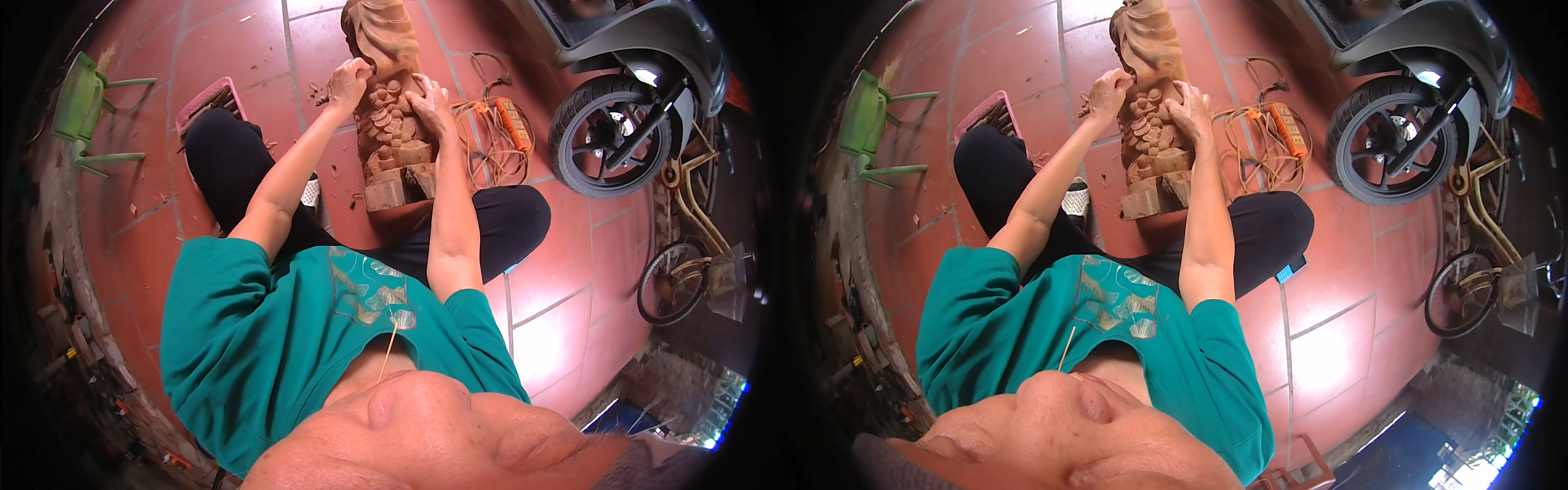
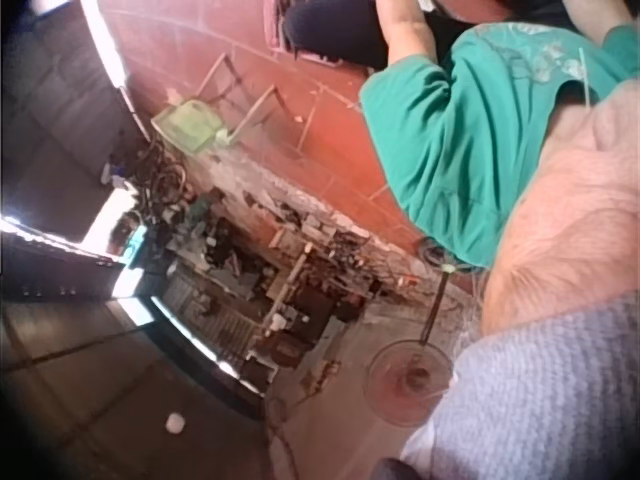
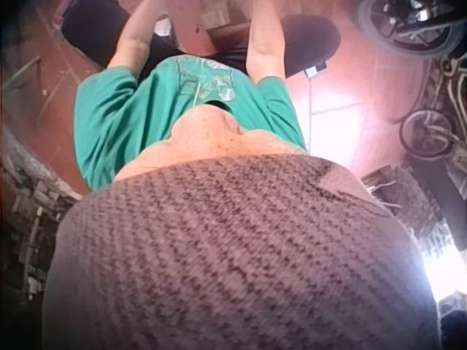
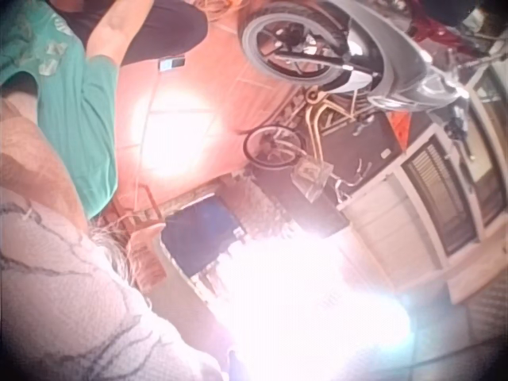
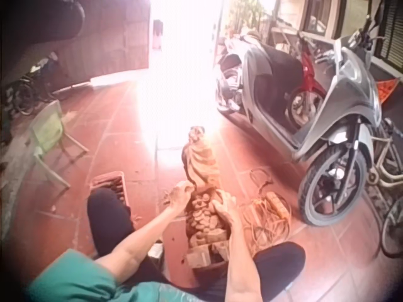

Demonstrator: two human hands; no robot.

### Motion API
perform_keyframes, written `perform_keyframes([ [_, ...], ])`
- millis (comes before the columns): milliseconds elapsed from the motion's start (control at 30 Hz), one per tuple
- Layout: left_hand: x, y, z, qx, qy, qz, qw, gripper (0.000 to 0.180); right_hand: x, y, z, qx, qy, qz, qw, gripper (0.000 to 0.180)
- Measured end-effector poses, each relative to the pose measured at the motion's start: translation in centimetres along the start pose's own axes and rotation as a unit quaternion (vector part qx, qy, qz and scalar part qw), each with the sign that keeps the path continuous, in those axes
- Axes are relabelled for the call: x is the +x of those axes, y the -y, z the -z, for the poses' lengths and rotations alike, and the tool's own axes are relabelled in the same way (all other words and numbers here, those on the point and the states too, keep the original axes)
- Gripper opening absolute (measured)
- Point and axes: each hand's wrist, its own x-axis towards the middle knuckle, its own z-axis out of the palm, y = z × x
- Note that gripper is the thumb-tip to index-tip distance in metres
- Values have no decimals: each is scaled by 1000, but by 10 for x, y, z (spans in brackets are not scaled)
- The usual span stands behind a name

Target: The person sits on the floor and carves a wooden sculpture using a chisel and mallet. They repeatedly strike the chisel to shape the wood and occasionally brush away wood shavings.

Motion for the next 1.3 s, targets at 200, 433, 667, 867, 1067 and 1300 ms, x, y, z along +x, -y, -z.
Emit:
perform_keyframes([
  [200,-8,11,3,-19,17,44,999,15,-2,3,2,-6,2,-3,1000,57],
  [433,-25,62,13,82,109,185,973,19,4,2,1,-14,13,-1,1000,59],
  [667,-6,7,14,-85,21,149,985,21,2,-1,1,10,6,-12,1000,58],
  [867,-16,4,-3,-60,6,109,992,21,1,-4,0,13,-3,3,1000,58],
  [1067,-27,25,-3,-86,-14,129,988,22,-1,7,4,1,6,-9,1000,56],
  [1300,-13,17,-2,-84,-15,65,994,14,-2,7,3,17,-13,5,1000,55],
])
